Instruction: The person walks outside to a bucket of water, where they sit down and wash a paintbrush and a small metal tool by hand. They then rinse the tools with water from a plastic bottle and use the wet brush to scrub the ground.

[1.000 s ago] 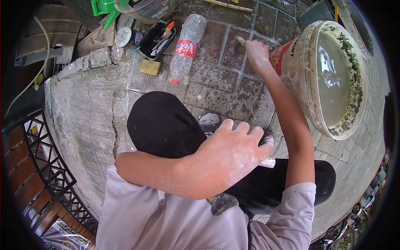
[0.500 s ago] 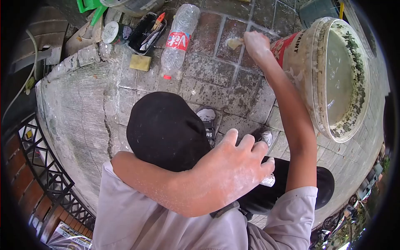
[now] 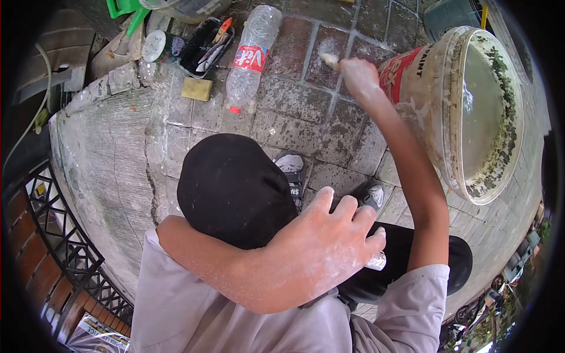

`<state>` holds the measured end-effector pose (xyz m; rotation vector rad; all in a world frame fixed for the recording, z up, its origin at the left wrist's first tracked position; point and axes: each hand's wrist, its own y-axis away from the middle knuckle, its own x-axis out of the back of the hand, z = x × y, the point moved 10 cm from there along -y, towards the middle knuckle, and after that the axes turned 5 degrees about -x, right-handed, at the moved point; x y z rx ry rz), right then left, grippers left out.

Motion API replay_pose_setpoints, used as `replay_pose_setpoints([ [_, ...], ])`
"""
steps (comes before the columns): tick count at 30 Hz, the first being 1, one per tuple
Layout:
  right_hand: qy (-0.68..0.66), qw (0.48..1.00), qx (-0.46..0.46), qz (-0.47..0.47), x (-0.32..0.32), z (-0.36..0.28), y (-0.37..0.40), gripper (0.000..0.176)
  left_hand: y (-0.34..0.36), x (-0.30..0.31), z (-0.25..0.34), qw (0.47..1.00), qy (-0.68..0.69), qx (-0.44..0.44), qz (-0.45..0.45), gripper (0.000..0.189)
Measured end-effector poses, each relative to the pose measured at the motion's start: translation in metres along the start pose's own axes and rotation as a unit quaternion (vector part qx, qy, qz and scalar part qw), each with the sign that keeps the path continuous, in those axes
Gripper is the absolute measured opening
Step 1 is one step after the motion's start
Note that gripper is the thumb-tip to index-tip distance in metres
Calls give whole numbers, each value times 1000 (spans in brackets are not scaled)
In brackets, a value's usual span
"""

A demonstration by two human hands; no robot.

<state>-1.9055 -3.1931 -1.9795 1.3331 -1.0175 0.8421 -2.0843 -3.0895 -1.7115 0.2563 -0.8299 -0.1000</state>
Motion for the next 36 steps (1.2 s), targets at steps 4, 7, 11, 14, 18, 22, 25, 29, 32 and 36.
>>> replay_pose_setpoints([
  [4, -5, 1000, 16, -22, 3, -1, 5, 15, -2, 1, 4, 1000, -5, -13, 1, 38],
  [7, -44, 998, -44, 21, 16, 27, -22, 15, -2, -1, 6, 1000, 1, -11, 4, 37],
  [11, -30, 988, -98, 115, 26, 55, -46, 14, -1, -3, 6, 1000, -4, -4, -9, 38],
  [14, -24, 989, -85, 115, 12, 37, -29, 13, 2, -2, 6, 1000, -11, 3, -9, 37],
  [18, 4, 1000, -17, 20, -14, 5, 12, 14, 2, 0, 8, 1000, -4, -4, 13, 36],
  [22, 4, 1000, 15, -2, 2, 2, 11, 14, 0, -1, 15, 1000, -11, -15, 7, 37],
  [25, -21, 998, -36, 47, 32, 19, -14, 15, 0, -5, 19, 1000, -17, -14, 5, 37],
  [29, -43, 987, -71, 138, 49, 38, -34, 16, 5, -7, 22, 999, -28, -11, 16, 36],
  [32, 15, 996, -41, 74, 2, 18, -32, 15, 8, -5, 22, 1000, -25, 1, 15, 35],
  [36, 40, 997, 61, -38, 0, -27, 17, 15, 9, -4, 24, 1000, -17, -13, 20, 34],
])
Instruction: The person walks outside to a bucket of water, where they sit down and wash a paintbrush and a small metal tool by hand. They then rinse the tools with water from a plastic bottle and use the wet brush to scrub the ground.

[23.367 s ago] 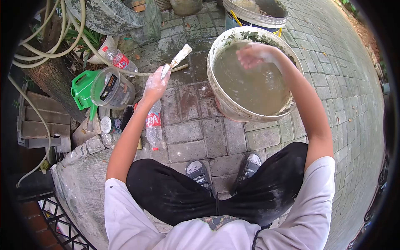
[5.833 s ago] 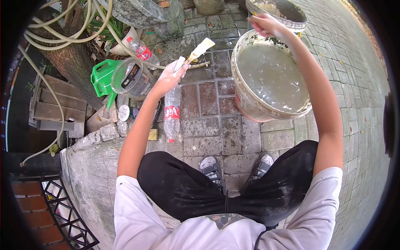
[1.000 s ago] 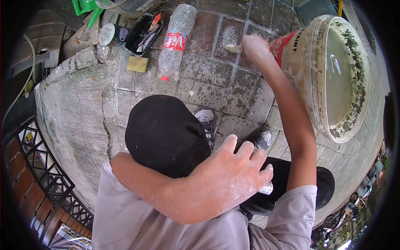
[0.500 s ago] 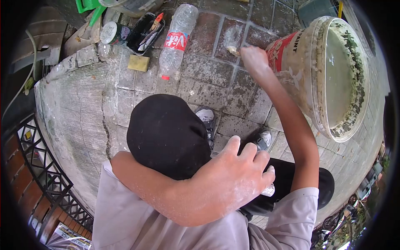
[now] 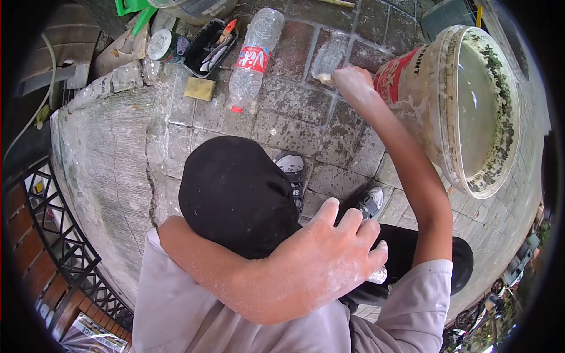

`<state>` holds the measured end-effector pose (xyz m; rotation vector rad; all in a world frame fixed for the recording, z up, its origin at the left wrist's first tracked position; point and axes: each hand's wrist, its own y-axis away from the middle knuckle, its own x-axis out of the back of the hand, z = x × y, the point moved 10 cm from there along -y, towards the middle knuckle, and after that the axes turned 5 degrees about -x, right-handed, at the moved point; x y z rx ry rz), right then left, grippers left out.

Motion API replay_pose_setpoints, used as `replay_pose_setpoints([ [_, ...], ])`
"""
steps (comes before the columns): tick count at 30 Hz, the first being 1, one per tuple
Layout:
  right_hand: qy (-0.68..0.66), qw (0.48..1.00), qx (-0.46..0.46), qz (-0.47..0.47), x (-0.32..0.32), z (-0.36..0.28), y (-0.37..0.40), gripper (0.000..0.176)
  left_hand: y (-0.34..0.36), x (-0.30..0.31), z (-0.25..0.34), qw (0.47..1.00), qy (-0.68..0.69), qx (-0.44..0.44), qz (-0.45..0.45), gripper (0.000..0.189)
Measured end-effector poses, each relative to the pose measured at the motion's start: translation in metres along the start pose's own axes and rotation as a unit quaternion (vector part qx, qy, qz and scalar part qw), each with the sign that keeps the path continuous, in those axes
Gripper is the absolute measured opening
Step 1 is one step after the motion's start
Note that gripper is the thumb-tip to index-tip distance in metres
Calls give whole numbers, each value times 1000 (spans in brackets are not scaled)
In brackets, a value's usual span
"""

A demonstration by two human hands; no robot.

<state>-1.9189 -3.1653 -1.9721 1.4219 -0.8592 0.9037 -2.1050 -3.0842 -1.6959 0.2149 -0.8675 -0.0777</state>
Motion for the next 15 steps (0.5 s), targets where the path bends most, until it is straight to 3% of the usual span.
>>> replay_pose_setpoints([
  [4, -22, 999, -36, 0, 30, 22, -14, 16, -3, -2, 4, 1000, -9, -6, -13, 36],
  [7, -47, 983, -134, 114, 54, 60, -43, 17, -1, -6, 7, 999, -3, -8, -31, 38],
  [10, -55, 976, -144, 155, 61, 63, -48, 16, 2, -5, 5, 1000, 0, -1, -20, 40],
  [12, -44, 992, -92, 68, 17, 41, -47, 15, 5, -4, 3, 1000, 6, 4, -17, 41],
  [15, -19, 999, -25, -38, 11, 1, -12, 16, 4, -2, 1, 1000, 10, -2, -18, 41],
])
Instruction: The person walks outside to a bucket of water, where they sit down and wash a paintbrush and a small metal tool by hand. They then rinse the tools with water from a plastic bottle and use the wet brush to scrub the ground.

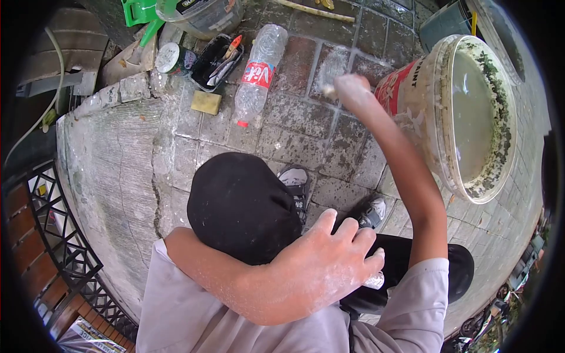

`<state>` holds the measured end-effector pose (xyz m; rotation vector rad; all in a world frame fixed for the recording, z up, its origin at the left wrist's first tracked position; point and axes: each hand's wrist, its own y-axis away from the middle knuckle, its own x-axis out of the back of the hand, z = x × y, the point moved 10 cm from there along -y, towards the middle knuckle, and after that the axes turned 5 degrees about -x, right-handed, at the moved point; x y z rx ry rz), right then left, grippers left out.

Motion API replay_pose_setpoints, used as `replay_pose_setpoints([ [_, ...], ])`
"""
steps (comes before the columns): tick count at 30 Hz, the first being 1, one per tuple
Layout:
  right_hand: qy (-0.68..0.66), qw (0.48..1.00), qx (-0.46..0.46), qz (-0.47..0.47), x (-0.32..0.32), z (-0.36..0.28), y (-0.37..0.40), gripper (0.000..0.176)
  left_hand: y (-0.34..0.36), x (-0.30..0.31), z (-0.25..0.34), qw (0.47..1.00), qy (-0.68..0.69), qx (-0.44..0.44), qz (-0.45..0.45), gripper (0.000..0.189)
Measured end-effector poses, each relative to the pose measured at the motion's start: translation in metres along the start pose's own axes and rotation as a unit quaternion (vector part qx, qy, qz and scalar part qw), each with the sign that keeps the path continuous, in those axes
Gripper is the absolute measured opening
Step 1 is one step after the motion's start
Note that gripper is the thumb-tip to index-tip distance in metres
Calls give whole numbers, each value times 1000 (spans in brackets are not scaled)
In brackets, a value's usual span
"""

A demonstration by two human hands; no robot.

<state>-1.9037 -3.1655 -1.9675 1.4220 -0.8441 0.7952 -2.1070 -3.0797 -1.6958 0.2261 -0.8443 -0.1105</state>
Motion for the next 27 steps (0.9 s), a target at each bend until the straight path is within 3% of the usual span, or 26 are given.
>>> replay_pose_setpoints([
  [5, -46, 998, -45, 11, 25, 26, -9, 19, -3, 4, 8, 999, -7, -31, 5, 41],
  [8, -79, 984, -133, 84, 29, 56, -40, 21, -1, 7, 7, 998, -13, -40, 40, 42],
  [9, -75, 974, -147, 154, 42, 62, -36, 20, -1, 4, 6, 999, -13, -41, 28, 42],
  [12, -94, 961, -150, 214, 24, 76, -52, 16, -1, 4, 4, 999, -6, -34, 26, 43],
  [16, -14, 998, -26, 51, 0, 17, -13, 14, 1, 8, -1, 999, -1, -30, 35, 44],
  [19, -16, 1000, 1, 22, 0, 9, -2, 14, -1, 7, 0, 999, -6, -39, 25, 45],
  [26, -134, 957, -178, 184, 44, 86, -36, 20, -2, 5, 5, 997, -25, -59, 35, 45],
  [27, -126, 966, -165, 155, 36, 81, -39, 21, -2, 6, 3, 997, -27, -55, 41, 45],
])
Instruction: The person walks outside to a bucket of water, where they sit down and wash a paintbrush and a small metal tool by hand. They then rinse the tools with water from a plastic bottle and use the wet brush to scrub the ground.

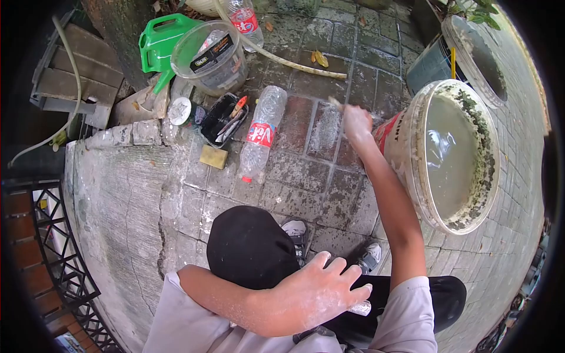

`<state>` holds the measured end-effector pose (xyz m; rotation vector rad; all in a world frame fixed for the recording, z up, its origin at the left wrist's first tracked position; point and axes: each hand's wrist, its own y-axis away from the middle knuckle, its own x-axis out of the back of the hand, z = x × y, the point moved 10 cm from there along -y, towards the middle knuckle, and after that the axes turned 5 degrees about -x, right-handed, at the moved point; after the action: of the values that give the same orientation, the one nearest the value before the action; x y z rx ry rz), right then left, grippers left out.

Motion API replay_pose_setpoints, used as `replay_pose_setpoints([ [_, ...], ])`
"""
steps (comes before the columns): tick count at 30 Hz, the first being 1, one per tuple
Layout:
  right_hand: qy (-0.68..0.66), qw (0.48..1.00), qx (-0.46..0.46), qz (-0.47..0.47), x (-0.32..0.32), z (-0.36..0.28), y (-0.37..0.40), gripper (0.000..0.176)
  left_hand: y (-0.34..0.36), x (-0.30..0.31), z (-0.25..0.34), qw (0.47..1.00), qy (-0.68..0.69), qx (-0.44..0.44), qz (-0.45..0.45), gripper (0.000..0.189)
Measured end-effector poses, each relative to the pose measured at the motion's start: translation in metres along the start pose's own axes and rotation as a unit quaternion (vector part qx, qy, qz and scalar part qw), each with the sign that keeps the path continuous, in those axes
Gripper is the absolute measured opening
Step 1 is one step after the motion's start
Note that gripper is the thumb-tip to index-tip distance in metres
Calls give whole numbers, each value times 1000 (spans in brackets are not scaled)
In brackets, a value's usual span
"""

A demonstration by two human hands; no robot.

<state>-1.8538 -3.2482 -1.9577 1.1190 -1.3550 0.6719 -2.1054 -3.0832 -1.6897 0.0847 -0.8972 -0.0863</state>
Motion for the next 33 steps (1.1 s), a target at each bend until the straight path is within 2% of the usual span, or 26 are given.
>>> replay_pose_setpoints([
  [3, 75, 985, 86, -129, -34, -17, 35, 19, 2, 0, -2, 1000, 3, 11, -2, 45],
  [6, 86, 977, 102, -166, -25, -22, 48, 18, 0, 0, -3, 1000, -3, 10, -9, 45],
  [10, 56, 997, 17, -59, -14, -13, 26, 19, -3, 1, -1, 1000, -2, 2, 6, 45],
  [14, 83, 987, 89, -104, -26, -33, 51, 14, -3, 1, -1, 1000, 2, 1, 0, 44],
  [17, 48, 998, 44, -27, -3, -24, 40, 15, -3, -1, 1, 1000, 4, -1, -2, 44],
  [18, 41, 998, 42, 30, -9, -19, 33, 16, -4, 0, 0, 1000, -2, -2, 0, 44],
  [21, 114, 983, 119, -79, -57, -24, 38, 15, -4, -1, 1, 1000, 2, 9, 5, 44],
  [22, 108, 976, 153, -110, -43, -33, 50, 15, -3, 0, 1, 1000, 3, 10, 2, 44],
  [25, 69, 985, 103, -117, -14, -28, 48, 16, 0, 1, 3, 1000, 9, 11, -8, 45],
  [26, 68, 991, 84, -72, -14, -24, 39, 17, -1, 2, 3, 1000, 3, 9, -6, 44],
  [29, 94, 991, 61, -70, -43, -17, 38, 16, -2, 0, 6, 1000, 5, 10, -11, 44],
  [30, 98, 985, 121, -77, -42, -29, 51, 16, -2, -1, 5, 1000, 8, 13, -14, 44],
  [33, 88, 986, 103, -94, -24, -29, 51, 16, 0, -4, 6, 1000, 8, 11, -16, 44],
])
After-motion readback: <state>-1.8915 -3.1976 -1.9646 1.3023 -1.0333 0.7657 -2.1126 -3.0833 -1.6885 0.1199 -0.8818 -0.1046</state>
